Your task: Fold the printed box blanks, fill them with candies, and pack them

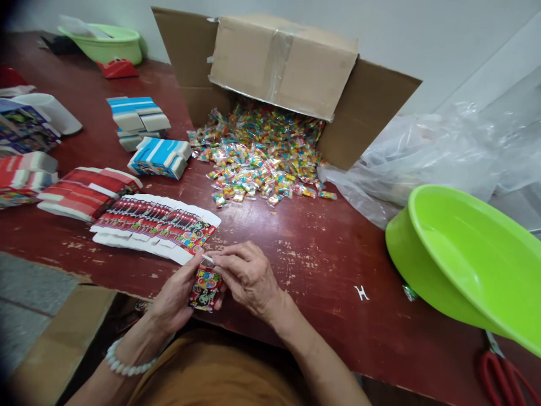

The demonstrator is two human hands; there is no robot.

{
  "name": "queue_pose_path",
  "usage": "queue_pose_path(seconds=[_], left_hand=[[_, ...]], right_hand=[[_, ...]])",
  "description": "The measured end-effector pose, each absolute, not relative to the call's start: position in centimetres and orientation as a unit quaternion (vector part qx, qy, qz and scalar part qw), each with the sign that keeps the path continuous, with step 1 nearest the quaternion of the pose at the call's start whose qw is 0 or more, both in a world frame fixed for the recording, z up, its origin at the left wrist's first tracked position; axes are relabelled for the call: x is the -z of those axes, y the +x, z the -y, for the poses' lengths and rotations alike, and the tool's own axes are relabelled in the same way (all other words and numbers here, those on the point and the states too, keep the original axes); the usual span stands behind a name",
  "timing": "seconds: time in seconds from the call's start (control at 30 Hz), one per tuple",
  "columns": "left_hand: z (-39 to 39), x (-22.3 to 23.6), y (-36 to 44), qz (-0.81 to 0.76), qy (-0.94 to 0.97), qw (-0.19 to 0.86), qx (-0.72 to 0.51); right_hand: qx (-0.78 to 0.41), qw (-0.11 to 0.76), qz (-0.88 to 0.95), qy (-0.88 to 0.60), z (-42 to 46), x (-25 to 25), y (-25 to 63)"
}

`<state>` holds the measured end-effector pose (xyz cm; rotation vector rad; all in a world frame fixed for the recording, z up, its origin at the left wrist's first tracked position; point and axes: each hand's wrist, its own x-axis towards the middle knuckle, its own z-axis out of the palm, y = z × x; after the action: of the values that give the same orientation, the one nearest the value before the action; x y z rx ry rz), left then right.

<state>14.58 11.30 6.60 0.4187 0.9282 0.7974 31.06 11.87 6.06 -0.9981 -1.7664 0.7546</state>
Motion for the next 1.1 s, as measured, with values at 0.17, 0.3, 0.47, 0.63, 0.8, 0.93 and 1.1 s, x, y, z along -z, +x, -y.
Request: queue_pose_path(seconds=[0.17, 0.3, 0.47, 0.63, 0.8, 0.93, 1.1], left_hand=[[-11.5, -6.7, 14.4, -0.442, 0.195, 0.796, -0.364], [-11.5, -6.8, 14.7, -0.447, 0.177, 0.78, -0.4], [-10.9, -6.2, 15.6, -0.447, 0.2, 0.75, -0.444], [-10.9, -6.0, 15.3, -0.464, 0.197, 0.752, -0.425], [-10.8, -6.1, 15.1, -0.458, 0.221, 0.741, -0.439], [-10.8, -6.0, 15.2, -0.458, 0.262, 0.738, -0.421], [-11.1, -6.4, 14.7, -0.425, 0.183, 0.809, -0.362]], right_hand=[[-0.418, 0.481, 0.604, -0.479, -11.6, -5.5, 31.2], [-0.375, 0.503, 0.6, -0.496, -11.0, -5.2, 30.8], [-0.309, 0.402, 0.736, -0.45, -11.0, -6.2, 30.4], [-0.476, 0.434, 0.62, -0.448, -11.2, -6.7, 30.6], [-0.663, 0.433, 0.417, -0.447, -11.8, -5.6, 30.4], [-0.636, 0.447, 0.444, -0.447, -12.2, -5.3, 30.3], [-0.478, 0.47, 0.628, -0.395, -11.7, -6.6, 30.8]])
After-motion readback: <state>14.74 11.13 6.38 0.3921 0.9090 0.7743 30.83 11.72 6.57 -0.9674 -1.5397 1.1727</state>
